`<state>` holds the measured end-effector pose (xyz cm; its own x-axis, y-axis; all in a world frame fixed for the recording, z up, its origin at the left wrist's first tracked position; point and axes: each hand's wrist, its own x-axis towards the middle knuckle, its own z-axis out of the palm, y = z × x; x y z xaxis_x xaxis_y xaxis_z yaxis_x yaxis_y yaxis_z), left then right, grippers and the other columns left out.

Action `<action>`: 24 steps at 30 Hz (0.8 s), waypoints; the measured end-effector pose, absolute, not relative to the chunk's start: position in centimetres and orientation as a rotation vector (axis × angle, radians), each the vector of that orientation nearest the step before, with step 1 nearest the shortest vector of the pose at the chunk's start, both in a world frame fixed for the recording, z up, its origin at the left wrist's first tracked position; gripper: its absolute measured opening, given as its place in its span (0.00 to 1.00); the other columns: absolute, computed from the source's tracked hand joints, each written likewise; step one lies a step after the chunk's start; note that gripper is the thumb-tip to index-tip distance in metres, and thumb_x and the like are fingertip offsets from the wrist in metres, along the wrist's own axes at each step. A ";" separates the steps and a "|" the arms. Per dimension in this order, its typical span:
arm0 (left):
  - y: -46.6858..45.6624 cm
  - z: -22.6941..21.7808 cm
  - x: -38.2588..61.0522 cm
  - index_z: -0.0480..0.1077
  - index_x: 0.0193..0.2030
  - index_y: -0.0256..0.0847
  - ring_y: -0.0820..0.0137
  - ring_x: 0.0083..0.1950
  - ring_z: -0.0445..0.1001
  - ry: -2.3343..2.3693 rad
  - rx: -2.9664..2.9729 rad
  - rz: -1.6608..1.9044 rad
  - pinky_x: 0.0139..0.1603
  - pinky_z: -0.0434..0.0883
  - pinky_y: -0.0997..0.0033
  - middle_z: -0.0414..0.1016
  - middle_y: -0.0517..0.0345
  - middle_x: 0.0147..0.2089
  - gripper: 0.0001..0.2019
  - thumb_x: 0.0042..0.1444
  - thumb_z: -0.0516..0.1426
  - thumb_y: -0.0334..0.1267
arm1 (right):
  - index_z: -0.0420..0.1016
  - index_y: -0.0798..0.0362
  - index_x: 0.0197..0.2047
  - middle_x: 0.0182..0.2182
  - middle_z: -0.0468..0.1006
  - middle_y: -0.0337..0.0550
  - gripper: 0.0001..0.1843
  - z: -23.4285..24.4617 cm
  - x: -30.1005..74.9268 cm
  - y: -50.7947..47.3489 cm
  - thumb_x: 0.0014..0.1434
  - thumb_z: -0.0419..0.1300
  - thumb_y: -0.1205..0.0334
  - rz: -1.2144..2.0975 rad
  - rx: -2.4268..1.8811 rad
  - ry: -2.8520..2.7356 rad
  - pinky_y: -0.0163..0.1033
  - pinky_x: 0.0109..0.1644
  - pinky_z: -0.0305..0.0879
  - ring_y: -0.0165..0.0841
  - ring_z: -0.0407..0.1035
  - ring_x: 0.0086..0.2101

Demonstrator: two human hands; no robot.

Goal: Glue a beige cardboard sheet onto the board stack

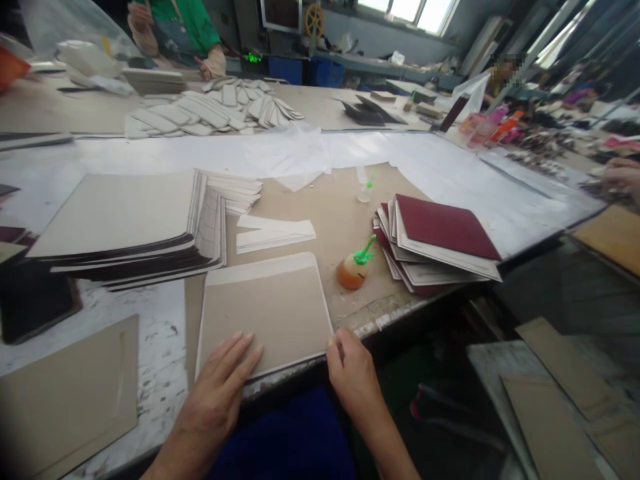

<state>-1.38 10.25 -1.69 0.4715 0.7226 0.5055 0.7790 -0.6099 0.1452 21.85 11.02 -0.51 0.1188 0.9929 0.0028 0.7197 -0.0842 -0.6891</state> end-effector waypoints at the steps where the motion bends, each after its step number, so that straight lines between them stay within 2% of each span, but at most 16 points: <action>1: 10.2 -1.5 -1.2 0.60 0.56 0.32 0.56 0.63 0.54 -1.346 -2.608 -0.814 0.60 0.58 0.53 0.58 0.44 0.60 0.22 0.55 0.47 0.20 | 0.54 0.52 0.24 0.21 0.59 0.36 0.15 -0.5 21.8 11.0 0.60 0.44 0.54 0.666 -1.870 -1.651 0.34 0.29 0.51 0.29 0.55 0.24; 4: 10.1 -1.1 -0.9 0.62 0.56 0.35 0.53 0.62 0.55 -1.383 -2.608 -0.793 0.56 0.63 0.48 0.58 0.43 0.60 0.19 0.57 0.52 0.29 | 0.54 0.52 0.24 0.21 0.59 0.35 0.15 -0.6 21.9 11.0 0.59 0.45 0.54 0.675 -1.886 -1.648 0.34 0.29 0.51 0.29 0.55 0.24; 6: 10.0 -1.0 -0.8 0.63 0.56 0.39 0.53 0.61 0.56 -1.409 -2.594 -0.770 0.55 0.64 0.46 0.58 0.44 0.60 0.19 0.57 0.53 0.31 | 0.54 0.52 0.24 0.21 0.59 0.36 0.15 -0.6 21.9 10.9 0.59 0.45 0.54 0.673 -1.893 -1.657 0.33 0.29 0.51 0.29 0.55 0.24; 10: 9.9 -1.2 -0.7 0.63 0.56 0.42 0.53 0.61 0.56 -1.432 -2.572 -0.745 0.55 0.65 0.46 0.59 0.45 0.59 0.20 0.56 0.54 0.30 | 0.55 0.51 0.24 0.21 0.60 0.36 0.16 -0.4 21.9 11.0 0.59 0.45 0.52 0.651 -1.906 -1.676 0.33 0.28 0.51 0.29 0.55 0.24; 18: 10.3 -0.8 -0.7 0.66 0.54 0.40 0.53 0.59 0.58 -1.427 -2.575 -0.769 0.53 0.68 0.46 0.61 0.44 0.57 0.18 0.56 0.54 0.30 | 0.52 0.51 0.20 0.16 0.55 0.34 0.19 0.7 22.7 11.8 0.57 0.45 0.49 0.728 -1.993 -1.801 0.33 0.25 0.47 0.28 0.51 0.20; 24: 10.2 -0.8 -0.7 0.67 0.53 0.40 0.53 0.59 0.58 -1.456 -2.579 -0.781 0.53 0.68 0.45 0.62 0.44 0.56 0.17 0.56 0.53 0.30 | 0.59 0.51 0.22 0.18 0.61 0.35 0.20 2.3 22.9 13.1 0.59 0.45 0.47 0.509 -2.019 -1.690 0.34 0.28 0.51 0.29 0.56 0.21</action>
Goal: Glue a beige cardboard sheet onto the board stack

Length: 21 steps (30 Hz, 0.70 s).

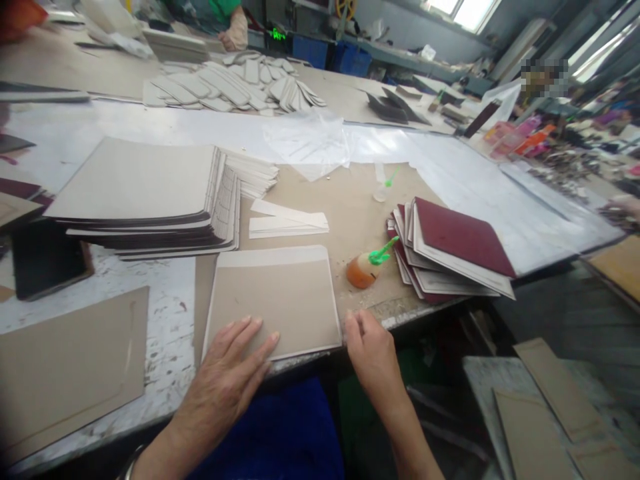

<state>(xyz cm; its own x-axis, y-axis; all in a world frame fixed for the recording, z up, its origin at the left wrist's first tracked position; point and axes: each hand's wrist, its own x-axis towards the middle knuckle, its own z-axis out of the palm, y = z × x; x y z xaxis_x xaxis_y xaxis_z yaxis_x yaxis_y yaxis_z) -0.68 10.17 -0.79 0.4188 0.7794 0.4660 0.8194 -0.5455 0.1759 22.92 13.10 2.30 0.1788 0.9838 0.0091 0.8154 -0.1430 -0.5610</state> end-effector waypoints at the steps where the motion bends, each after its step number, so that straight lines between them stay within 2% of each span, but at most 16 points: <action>1: 10.1 -0.8 -0.7 0.66 0.53 0.40 0.53 0.59 0.58 -1.464 -2.579 -0.783 0.53 0.68 0.45 0.61 0.44 0.56 0.17 0.56 0.53 0.30 | 0.61 0.51 0.24 0.18 0.63 0.36 0.19 2.5 22.8 13.4 0.60 0.45 0.48 0.486 -1.999 -1.700 0.35 0.28 0.53 0.30 0.57 0.22; 3: 10.1 -0.7 -0.7 0.66 0.53 0.41 0.53 0.59 0.58 -1.467 -2.572 -0.796 0.53 0.68 0.45 0.62 0.44 0.56 0.17 0.56 0.53 0.30 | 0.67 0.52 0.30 0.24 0.69 0.40 0.17 2.5 22.4 13.9 0.61 0.44 0.52 0.445 -1.921 -1.759 0.36 0.32 0.57 0.32 0.63 0.27; 5: 10.0 -0.7 -0.7 0.66 0.53 0.41 0.54 0.59 0.58 -1.464 -2.555 -0.809 0.52 0.69 0.45 0.62 0.45 0.56 0.17 0.56 0.52 0.30 | 0.70 0.55 0.38 0.33 0.73 0.45 0.17 2.3 21.9 14.5 0.62 0.44 0.55 0.359 -1.796 -1.851 0.39 0.41 0.61 0.35 0.66 0.36; 8: 10.1 -0.5 -0.8 0.67 0.53 0.43 0.56 0.58 0.61 -1.446 -2.494 -0.833 0.50 0.71 0.48 0.64 0.47 0.55 0.16 0.58 0.50 0.31 | 0.68 0.60 0.48 0.44 0.71 0.53 0.19 1.7 20.9 16.0 0.64 0.43 0.57 0.116 -1.618 -1.990 0.45 0.53 0.59 0.38 0.64 0.46; 11: 10.2 -0.4 -0.9 0.69 0.51 0.47 0.59 0.56 0.64 -1.417 -2.413 -0.856 0.48 0.74 0.53 0.68 0.52 0.54 0.15 0.60 0.47 0.34 | 0.63 0.66 0.54 0.51 0.67 0.59 0.24 1.1 19.3 17.7 0.66 0.41 0.57 -0.161 -1.503 -2.102 0.48 0.55 0.60 0.41 0.59 0.53; 15: 10.4 -0.3 -1.3 0.70 0.49 0.48 0.61 0.56 0.66 -1.382 -2.389 -0.832 0.48 0.74 0.58 0.69 0.54 0.53 0.15 0.61 0.46 0.36 | 0.57 0.73 0.58 0.57 0.59 0.64 0.31 0.5 16.8 19.3 0.66 0.39 0.53 -0.408 -1.389 -2.261 0.53 0.56 0.59 0.47 0.50 0.58; 21: 10.9 0.1 -1.8 0.70 0.49 0.47 0.62 0.54 0.68 -1.361 -2.447 -0.835 0.48 0.74 0.59 0.71 0.54 0.51 0.15 0.60 0.46 0.39 | 0.56 0.70 0.60 0.59 0.55 0.62 0.32 -1.1 15.3 20.0 0.65 0.38 0.52 -0.499 -1.345 -2.380 0.54 0.58 0.56 0.46 0.47 0.60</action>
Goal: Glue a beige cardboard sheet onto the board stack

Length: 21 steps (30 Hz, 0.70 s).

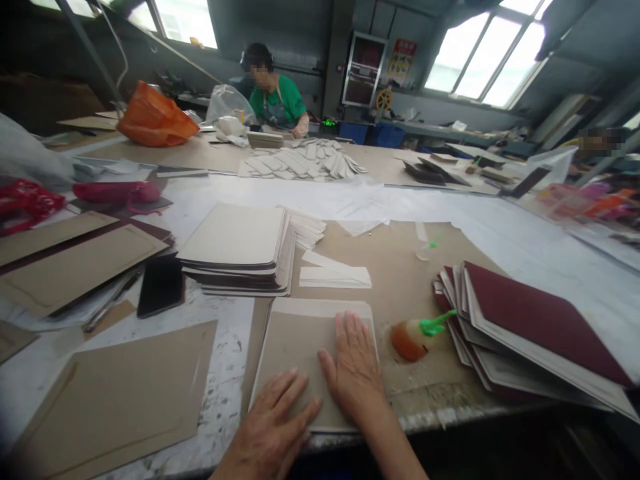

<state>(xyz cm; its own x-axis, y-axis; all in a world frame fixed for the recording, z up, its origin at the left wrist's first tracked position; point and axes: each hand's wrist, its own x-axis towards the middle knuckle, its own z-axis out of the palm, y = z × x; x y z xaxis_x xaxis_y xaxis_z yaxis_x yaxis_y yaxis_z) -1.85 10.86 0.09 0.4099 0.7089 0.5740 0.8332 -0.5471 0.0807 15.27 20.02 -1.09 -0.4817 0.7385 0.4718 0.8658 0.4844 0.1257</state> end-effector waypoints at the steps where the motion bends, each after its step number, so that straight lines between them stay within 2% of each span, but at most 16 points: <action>1: 10.9 0.1 -1.9 0.70 0.48 0.47 0.62 0.54 0.68 -1.366 -2.463 -0.846 0.48 0.74 0.59 0.71 0.54 0.51 0.14 0.60 0.47 0.40 | 0.56 0.70 0.60 0.59 0.55 0.62 0.32 -1.5 15.3 20.1 0.64 0.38 0.51 -0.501 -1.356 -2.390 0.54 0.58 0.56 0.46 0.47 0.60; 5: 11.0 -0.1 -2.4 0.71 0.45 0.46 0.62 0.52 0.69 -1.397 -2.448 -0.976 0.46 0.75 0.60 0.71 0.54 0.50 0.15 0.60 0.46 0.45 | 0.57 0.67 0.61 0.60 0.54 0.63 0.33 -2.4 15.3 20.1 0.63 0.41 0.49 -0.487 -1.412 -2.385 0.57 0.59 0.52 0.48 0.46 0.60; 9: 11.5 -0.5 -3.5 0.62 0.56 0.40 0.66 0.59 0.62 -1.638 -2.329 -0.967 0.53 0.72 0.63 0.63 0.49 0.57 0.17 0.61 0.47 0.36 | 0.59 0.63 0.61 0.59 0.55 0.63 0.32 -2.1 15.1 20.0 0.62 0.44 0.48 -0.427 -1.484 -2.346 0.63 0.58 0.49 0.53 0.46 0.59; 12: 12.3 -1.1 -4.2 0.54 0.61 0.33 0.60 0.62 0.57 -1.785 -2.145 -0.924 0.54 0.70 0.54 0.57 0.43 0.61 0.21 0.62 0.45 0.39 | 0.59 0.65 0.60 0.59 0.55 0.65 0.33 -1.9 15.2 20.0 0.61 0.45 0.47 -0.381 -1.515 -2.252 0.61 0.58 0.51 0.53 0.46 0.59; 14: 12.7 -1.8 -4.5 0.51 0.62 0.29 0.55 0.62 0.57 -1.762 -2.101 -0.843 0.52 0.70 0.49 0.56 0.38 0.61 0.25 0.62 0.44 0.43 | 0.60 0.70 0.58 0.57 0.57 0.67 0.33 -2.0 15.7 20.0 0.63 0.42 0.50 -0.367 -1.575 -2.099 0.58 0.57 0.55 0.51 0.49 0.58; 16: 13.0 -2.7 -4.5 0.49 0.63 0.27 0.54 0.61 0.57 -1.727 -2.071 -0.828 0.51 0.69 0.50 0.56 0.36 0.61 0.27 0.63 0.43 0.44 | 0.62 0.74 0.56 0.53 0.63 0.67 0.31 -2.2 16.5 20.1 0.64 0.38 0.54 -0.311 -1.659 -1.927 0.56 0.54 0.59 0.50 0.57 0.54; 19: 13.1 -4.0 -4.3 0.44 0.65 0.29 0.56 0.62 0.56 -1.742 -2.069 -0.854 0.56 0.64 0.53 0.54 0.38 0.62 0.28 0.63 0.43 0.45 | 0.64 0.75 0.53 0.46 0.70 0.65 0.30 -2.2 17.5 20.2 0.63 0.37 0.57 -0.115 -1.708 -1.767 0.55 0.51 0.62 0.47 0.64 0.46; 21: 13.0 -4.5 -4.3 0.44 0.65 0.30 0.58 0.63 0.53 -1.766 -2.071 -0.887 0.61 0.57 0.56 0.52 0.41 0.64 0.29 0.63 0.42 0.46 | 0.65 0.72 0.53 0.46 0.71 0.62 0.29 -2.1 17.9 20.2 0.62 0.39 0.57 0.044 -1.684 -1.681 0.53 0.52 0.62 0.46 0.64 0.46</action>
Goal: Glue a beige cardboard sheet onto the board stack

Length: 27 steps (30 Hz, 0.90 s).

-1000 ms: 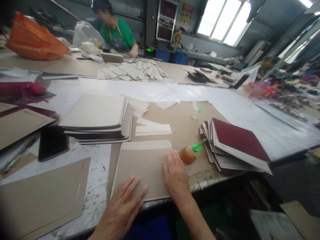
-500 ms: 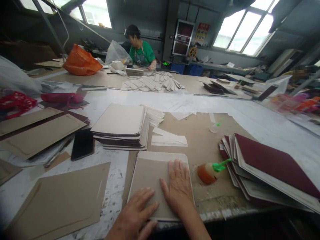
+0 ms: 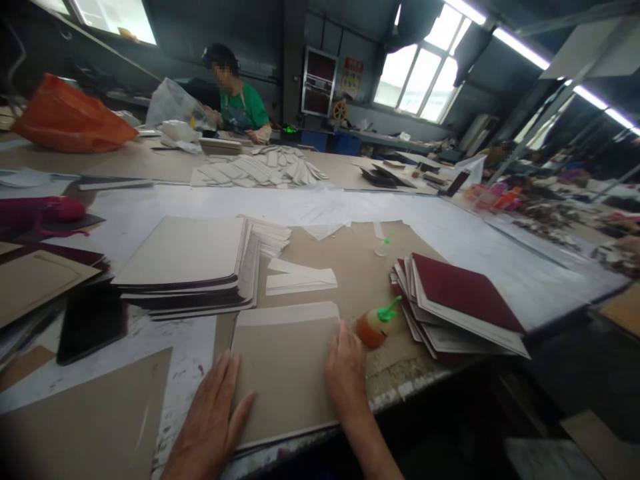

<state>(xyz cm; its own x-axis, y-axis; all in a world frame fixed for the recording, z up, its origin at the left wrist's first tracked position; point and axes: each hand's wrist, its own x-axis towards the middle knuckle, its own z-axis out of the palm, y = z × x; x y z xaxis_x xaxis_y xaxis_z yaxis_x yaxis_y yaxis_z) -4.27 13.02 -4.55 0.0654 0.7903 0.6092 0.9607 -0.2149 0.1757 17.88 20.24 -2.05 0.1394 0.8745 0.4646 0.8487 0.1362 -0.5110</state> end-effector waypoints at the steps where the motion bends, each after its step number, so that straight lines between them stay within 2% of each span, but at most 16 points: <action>1: 13.0 -4.8 -4.3 0.44 0.65 0.31 0.59 0.64 0.52 -1.776 -2.071 -0.901 0.63 0.53 0.58 0.50 0.43 0.65 0.28 0.63 0.42 0.46 | 0.66 0.71 0.53 0.47 0.70 0.62 0.29 -1.9 17.9 20.3 0.61 0.39 0.57 0.120 -1.670 -1.622 0.53 0.52 0.62 0.45 0.64 0.47; 4: 12.9 -5.1 -4.4 0.43 0.65 0.31 0.61 0.65 0.50 -1.785 -2.084 -0.920 0.65 0.47 0.62 0.47 0.45 0.66 0.28 0.63 0.42 0.45 | 0.67 0.67 0.53 0.49 0.70 0.58 0.28 -1.7 17.8 20.4 0.59 0.41 0.56 0.272 -1.643 -1.446 0.51 0.55 0.60 0.42 0.63 0.49; 10: 13.1 -4.9 -4.5 0.44 0.65 0.31 0.62 0.65 0.51 -1.778 -2.098 -0.882 0.65 0.47 0.63 0.48 0.44 0.66 0.27 0.63 0.42 0.44 | 0.68 0.65 0.52 0.47 0.71 0.58 0.27 -2.1 17.3 20.4 0.59 0.41 0.56 0.194 -1.640 -1.424 0.49 0.53 0.62 0.41 0.64 0.48; 15: 13.0 -4.1 -4.5 0.46 0.64 0.29 0.61 0.62 0.56 -1.738 -2.057 -0.779 0.60 0.56 0.59 0.55 0.40 0.63 0.27 0.63 0.42 0.44 | 0.67 0.64 0.52 0.46 0.71 0.58 0.26 -2.5 17.4 20.3 0.59 0.41 0.57 0.138 -1.640 -1.496 0.49 0.51 0.63 0.41 0.65 0.46; 20: 12.9 -3.1 -4.5 0.53 0.61 0.28 0.58 0.62 0.57 -1.722 -2.066 -0.684 0.56 0.62 0.57 0.59 0.43 0.61 0.24 0.61 0.45 0.40 | 0.67 0.65 0.52 0.45 0.71 0.60 0.27 -2.5 17.4 20.3 0.58 0.41 0.57 0.099 -1.635 -1.555 0.51 0.50 0.63 0.44 0.65 0.45; 24: 12.7 -2.6 -4.7 0.54 0.61 0.30 0.59 0.62 0.57 -1.727 -2.040 -0.536 0.57 0.58 0.54 0.58 0.48 0.62 0.23 0.61 0.43 0.40 | 0.67 0.66 0.52 0.45 0.71 0.61 0.28 -2.3 17.2 20.2 0.58 0.41 0.55 0.082 -1.644 -1.577 0.52 0.51 0.62 0.45 0.64 0.45; 27: 12.4 -2.3 -4.9 0.53 0.62 0.32 0.60 0.63 0.56 -1.751 -2.064 -0.509 0.62 0.50 0.53 0.56 0.52 0.63 0.23 0.62 0.43 0.41 | 0.67 0.68 0.52 0.44 0.71 0.61 0.30 -2.1 17.2 20.1 0.57 0.40 0.55 0.102 -1.663 -1.580 0.52 0.51 0.62 0.45 0.64 0.45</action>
<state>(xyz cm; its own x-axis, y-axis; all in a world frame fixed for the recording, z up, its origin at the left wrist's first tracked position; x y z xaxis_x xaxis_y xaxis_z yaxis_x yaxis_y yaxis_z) -4.88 12.39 -2.29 0.1558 0.8477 0.5070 0.9874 -0.1475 -0.0568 17.17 20.12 -2.08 0.2089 0.8625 0.4609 0.7958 0.1240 -0.5927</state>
